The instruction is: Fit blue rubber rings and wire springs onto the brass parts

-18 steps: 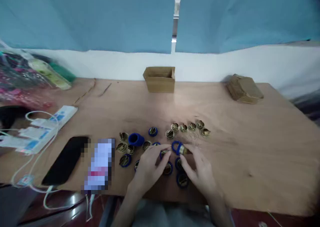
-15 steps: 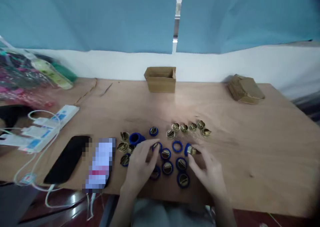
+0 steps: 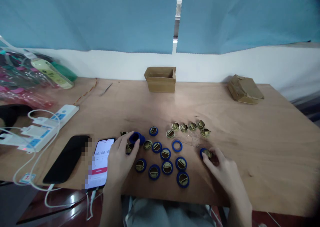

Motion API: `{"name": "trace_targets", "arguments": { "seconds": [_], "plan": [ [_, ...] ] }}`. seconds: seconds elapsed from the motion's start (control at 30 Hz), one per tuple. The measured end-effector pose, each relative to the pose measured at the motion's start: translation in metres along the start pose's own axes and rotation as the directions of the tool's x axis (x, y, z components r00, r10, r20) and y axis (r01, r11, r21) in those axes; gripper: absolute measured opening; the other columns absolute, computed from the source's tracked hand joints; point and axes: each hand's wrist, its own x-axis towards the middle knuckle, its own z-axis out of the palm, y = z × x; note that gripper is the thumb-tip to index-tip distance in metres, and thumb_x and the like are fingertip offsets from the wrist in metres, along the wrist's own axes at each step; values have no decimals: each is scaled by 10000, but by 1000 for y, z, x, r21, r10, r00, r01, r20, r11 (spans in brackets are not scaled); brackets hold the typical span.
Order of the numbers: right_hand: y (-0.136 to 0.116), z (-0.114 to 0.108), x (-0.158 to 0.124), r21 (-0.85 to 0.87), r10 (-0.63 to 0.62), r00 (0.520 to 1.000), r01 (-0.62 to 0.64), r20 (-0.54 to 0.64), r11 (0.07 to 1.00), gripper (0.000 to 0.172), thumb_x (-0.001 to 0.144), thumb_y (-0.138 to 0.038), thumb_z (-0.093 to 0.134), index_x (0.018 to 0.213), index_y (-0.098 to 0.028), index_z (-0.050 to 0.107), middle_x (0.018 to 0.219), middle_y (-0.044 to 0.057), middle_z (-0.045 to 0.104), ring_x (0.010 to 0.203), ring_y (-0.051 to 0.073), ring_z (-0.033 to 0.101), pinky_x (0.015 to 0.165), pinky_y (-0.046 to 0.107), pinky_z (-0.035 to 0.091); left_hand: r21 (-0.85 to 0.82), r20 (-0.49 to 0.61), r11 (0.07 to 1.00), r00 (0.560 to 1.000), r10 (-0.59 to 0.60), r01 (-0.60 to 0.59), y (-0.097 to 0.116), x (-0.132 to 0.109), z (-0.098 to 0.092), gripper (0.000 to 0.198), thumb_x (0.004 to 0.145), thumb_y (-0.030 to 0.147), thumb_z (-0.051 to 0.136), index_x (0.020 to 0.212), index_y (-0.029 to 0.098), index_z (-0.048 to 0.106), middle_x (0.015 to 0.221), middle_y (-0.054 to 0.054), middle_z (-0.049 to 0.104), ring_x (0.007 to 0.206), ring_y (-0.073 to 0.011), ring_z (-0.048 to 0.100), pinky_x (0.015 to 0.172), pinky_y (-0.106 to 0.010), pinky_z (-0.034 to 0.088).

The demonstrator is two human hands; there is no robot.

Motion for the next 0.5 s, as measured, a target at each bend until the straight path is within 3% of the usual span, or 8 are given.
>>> {"name": "trace_targets", "arguments": {
  "seconds": [0.33,0.5],
  "plan": [
    [0,-2,7,-73,57,990,-48,128,996,352,931,-588,499,973,-249,583,781,59,761,646,278,737,551,317,477,6,-51,1000,998,23,-23,3,1,0,306,956,369,630,1204,190,646,1138,-119,730,1068,-311,687,955,-476,542],
    [-8,-18,16,-209,35,974,13,225,978,303,943,-536,532,979,-240,587,711,42,732,613,264,714,518,293,425,-51,-124,993,987,101,-107,23,8,-4,293,941,286,672,1217,192,642,1204,-115,718,1128,-280,663,997,-431,524]
  ]
}}
